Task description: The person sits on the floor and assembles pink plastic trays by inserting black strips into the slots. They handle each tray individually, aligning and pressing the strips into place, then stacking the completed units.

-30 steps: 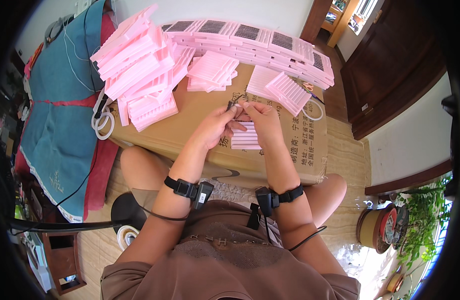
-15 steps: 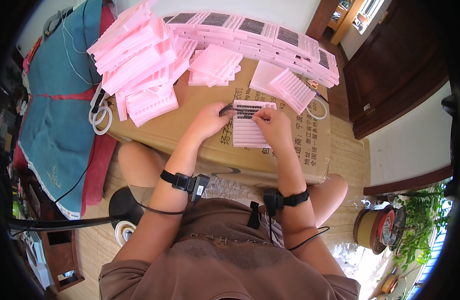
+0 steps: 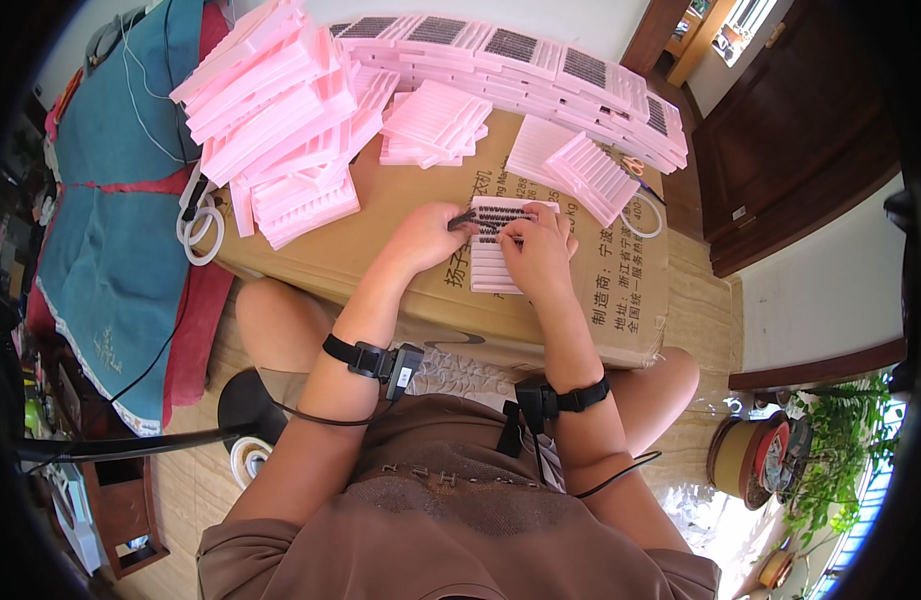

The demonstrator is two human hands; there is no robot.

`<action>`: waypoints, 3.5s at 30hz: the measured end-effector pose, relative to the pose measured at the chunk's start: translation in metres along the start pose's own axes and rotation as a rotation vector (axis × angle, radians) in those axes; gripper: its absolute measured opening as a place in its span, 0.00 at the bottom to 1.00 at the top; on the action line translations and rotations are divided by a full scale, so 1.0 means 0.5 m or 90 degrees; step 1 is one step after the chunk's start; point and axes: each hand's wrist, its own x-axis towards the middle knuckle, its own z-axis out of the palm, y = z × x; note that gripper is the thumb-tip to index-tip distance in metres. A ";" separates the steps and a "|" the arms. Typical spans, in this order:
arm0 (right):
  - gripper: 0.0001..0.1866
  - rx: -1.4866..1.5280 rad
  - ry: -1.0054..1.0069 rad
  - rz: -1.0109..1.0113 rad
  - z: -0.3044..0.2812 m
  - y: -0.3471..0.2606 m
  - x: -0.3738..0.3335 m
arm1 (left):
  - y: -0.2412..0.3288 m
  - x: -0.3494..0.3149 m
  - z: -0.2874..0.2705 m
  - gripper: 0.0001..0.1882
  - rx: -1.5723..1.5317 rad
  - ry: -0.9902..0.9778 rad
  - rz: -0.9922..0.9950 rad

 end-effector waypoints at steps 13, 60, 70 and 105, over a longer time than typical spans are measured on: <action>0.06 -0.012 -0.007 0.009 -0.006 -0.010 -0.003 | -0.033 0.015 0.016 0.15 -0.078 0.005 0.018; 0.06 -0.097 0.034 0.010 -0.051 0.043 0.003 | 0.016 0.023 0.009 0.12 0.135 0.030 -0.006; 0.05 -0.070 0.055 0.045 -0.069 0.050 0.002 | 0.007 0.023 0.013 0.10 0.101 0.042 0.002; 0.12 0.805 -0.126 0.141 -0.056 -0.061 0.036 | 0.037 -0.049 0.018 0.14 -0.653 -0.228 -0.080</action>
